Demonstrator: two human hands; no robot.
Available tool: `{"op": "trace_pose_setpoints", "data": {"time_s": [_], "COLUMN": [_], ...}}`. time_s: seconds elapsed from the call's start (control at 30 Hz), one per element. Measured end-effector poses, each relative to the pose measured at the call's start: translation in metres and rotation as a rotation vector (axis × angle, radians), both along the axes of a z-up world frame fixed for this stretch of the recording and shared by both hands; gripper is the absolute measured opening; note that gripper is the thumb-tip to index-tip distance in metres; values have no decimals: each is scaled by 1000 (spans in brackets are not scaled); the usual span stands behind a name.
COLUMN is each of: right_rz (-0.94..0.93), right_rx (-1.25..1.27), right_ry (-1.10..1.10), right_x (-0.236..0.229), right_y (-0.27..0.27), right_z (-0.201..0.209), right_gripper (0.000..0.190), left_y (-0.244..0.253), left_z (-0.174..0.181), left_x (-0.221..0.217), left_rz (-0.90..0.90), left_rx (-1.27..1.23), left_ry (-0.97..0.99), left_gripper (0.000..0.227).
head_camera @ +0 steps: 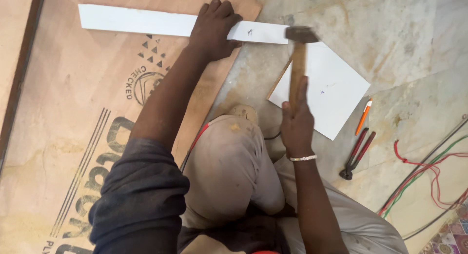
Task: The person measures, marks, and cuts pieces of wood and white board while sitting on the floor, using a pencil, hammer, measuring tape, and pliers.
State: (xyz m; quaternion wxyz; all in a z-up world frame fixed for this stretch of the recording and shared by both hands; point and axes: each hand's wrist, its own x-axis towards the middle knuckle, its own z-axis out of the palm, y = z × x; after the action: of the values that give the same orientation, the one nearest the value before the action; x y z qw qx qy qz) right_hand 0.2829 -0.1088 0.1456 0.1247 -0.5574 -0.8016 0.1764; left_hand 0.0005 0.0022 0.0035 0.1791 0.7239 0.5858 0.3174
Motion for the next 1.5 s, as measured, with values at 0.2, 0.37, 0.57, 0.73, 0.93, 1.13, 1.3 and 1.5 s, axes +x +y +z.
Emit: {"op": "trace_pose_setpoints", "data": {"time_s": [0.2,0.37,0.57,0.73,0.93,1.13,1.3,1.5], "right_rz": [-388,-313,-225,25,-374,32,-107,-187], "right_rx": [-356,-407,-148,-213,-216,7,47,-140], "right_ry": [277,184,316,-175,297,-279,130,35], "right_x": [-8,-18,-9,-21,1,-3,7,-9], "right_y": [-7,-1,6,22,5,20,-3,12], "right_z": [13,11,7,-25,16,-56,6,-40], "right_gripper": [76,75,72,74,72,74,67,57], "left_y": [-5,-2,-4,-2,-3,-3,-4,-7], "left_z": [0,4,-3,-1,1,0,1,1], "left_x": [13,11,11,10,8,10,10,8], "left_rz": [16,0,-4,-20,0,-23,-3,-16], "left_rx": [105,26,72,104,76,86,38,62], "left_ry": [83,31,8,10,52,7,72,72], "left_gripper": [52,51,51,50,50,50,53,51]}}
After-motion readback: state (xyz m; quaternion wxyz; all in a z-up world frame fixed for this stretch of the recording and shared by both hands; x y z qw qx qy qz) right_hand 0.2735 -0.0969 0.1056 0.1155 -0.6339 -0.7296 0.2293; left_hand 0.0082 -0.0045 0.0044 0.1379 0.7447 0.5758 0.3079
